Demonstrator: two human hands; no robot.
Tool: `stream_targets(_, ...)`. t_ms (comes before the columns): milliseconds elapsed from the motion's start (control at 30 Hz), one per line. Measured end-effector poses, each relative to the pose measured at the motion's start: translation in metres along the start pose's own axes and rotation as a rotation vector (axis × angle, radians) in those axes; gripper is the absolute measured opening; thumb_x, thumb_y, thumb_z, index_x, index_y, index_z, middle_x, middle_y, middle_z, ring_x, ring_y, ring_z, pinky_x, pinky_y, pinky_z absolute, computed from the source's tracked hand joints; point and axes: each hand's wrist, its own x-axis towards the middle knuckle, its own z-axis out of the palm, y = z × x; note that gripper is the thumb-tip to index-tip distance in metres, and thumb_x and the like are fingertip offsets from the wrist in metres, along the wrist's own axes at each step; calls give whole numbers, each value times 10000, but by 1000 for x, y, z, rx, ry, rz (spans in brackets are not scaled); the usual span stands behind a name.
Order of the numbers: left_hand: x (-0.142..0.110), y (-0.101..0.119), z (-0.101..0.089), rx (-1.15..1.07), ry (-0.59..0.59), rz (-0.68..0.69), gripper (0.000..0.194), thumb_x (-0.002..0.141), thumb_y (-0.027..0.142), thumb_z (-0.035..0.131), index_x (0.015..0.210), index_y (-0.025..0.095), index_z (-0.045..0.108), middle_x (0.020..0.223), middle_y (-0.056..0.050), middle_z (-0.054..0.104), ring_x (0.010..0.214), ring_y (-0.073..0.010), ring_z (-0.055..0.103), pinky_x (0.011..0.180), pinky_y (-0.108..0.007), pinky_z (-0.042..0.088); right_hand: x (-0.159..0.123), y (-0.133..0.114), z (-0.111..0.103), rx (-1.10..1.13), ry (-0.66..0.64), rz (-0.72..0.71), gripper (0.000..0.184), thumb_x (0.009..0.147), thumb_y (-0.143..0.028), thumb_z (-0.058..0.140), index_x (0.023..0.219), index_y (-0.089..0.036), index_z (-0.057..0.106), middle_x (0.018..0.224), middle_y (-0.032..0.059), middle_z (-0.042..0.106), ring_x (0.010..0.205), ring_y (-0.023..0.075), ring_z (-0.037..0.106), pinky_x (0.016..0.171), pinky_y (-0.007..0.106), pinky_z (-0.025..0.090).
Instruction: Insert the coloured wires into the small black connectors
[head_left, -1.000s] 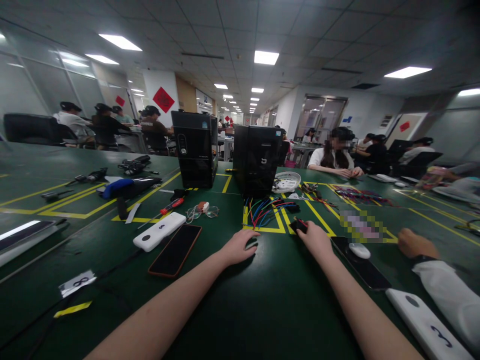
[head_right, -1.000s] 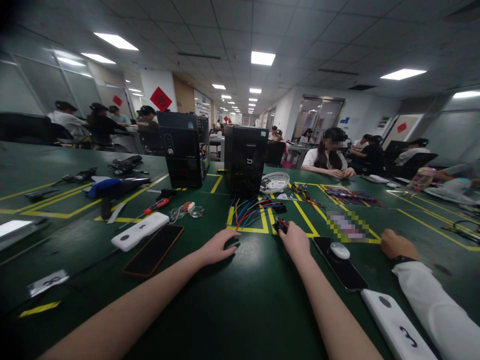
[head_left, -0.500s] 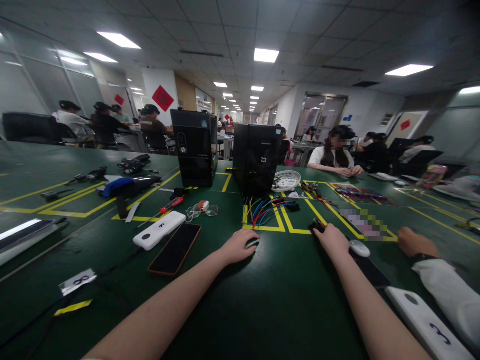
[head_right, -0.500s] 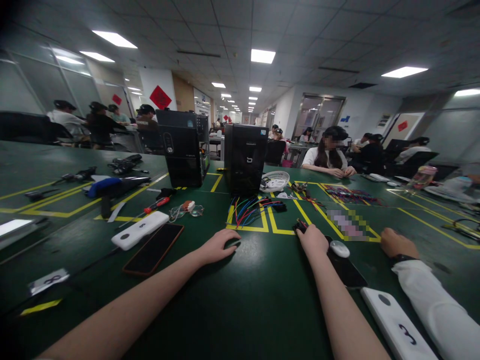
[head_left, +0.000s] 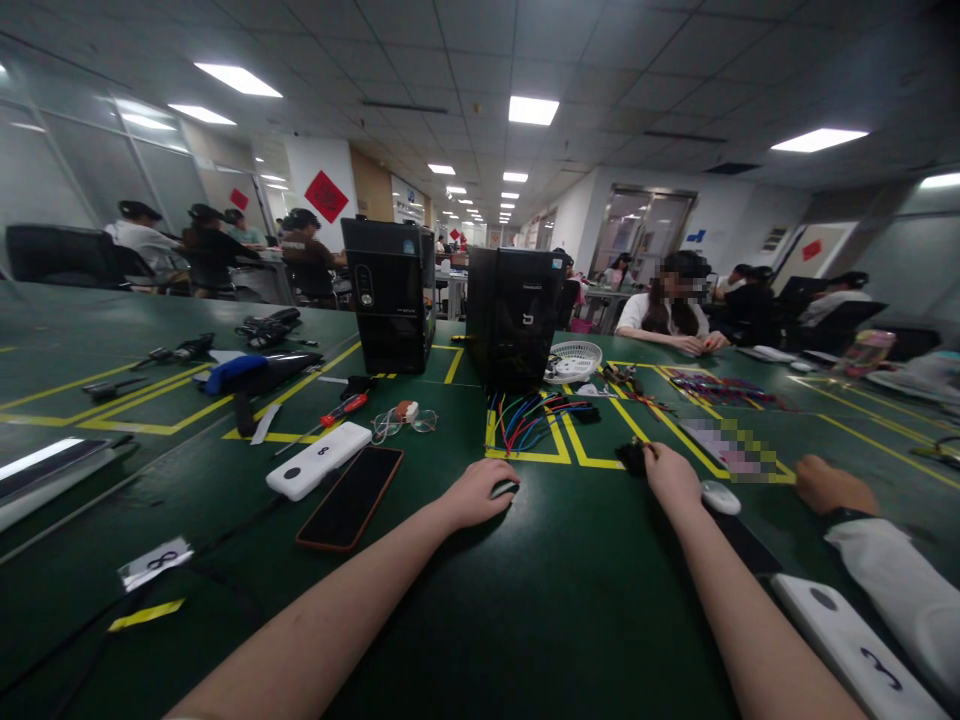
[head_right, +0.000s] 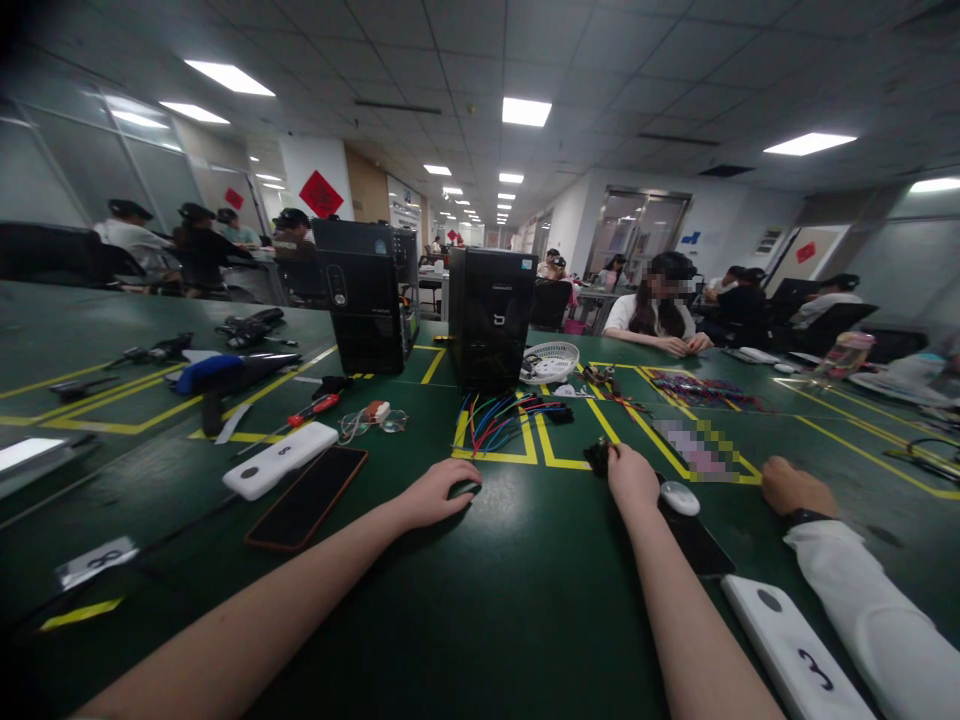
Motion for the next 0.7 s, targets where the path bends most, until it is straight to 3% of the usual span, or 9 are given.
stream_targets(167, 1, 0, 1, 2, 5, 11, 214, 820, 251, 554, 1023, 219, 612, 1095, -41, 603, 1063, -209, 523, 976, -354, 377, 6, 8, 3, 41, 64, -38, 406, 891, -330, 322, 1090, -138, 620, 1048, 137, 647, 942, 241, 595, 723, 298, 422)
stream_targets(467, 1, -2, 3, 10, 4, 13, 202, 822, 255, 555, 1010, 218, 619, 1094, -41, 601, 1065, -206, 520, 974, -351, 374, 4, 4, 1, 100, 95, -58, 255, 828, -320, 463, 987, -181, 607, 916, 82, 669, 833, 210, 605, 626, 260, 376)
stream_targets(700, 0, 0, 1, 1, -1, -1, 196, 821, 253, 553, 1001, 221, 623, 1091, -40, 601, 1067, -208, 520, 972, -356, 374, 5, 7, 0, 86, 87, -107, 319, 807, -298, 461, 1049, -165, 620, 946, 98, 667, 867, 221, 601, 663, 270, 394)
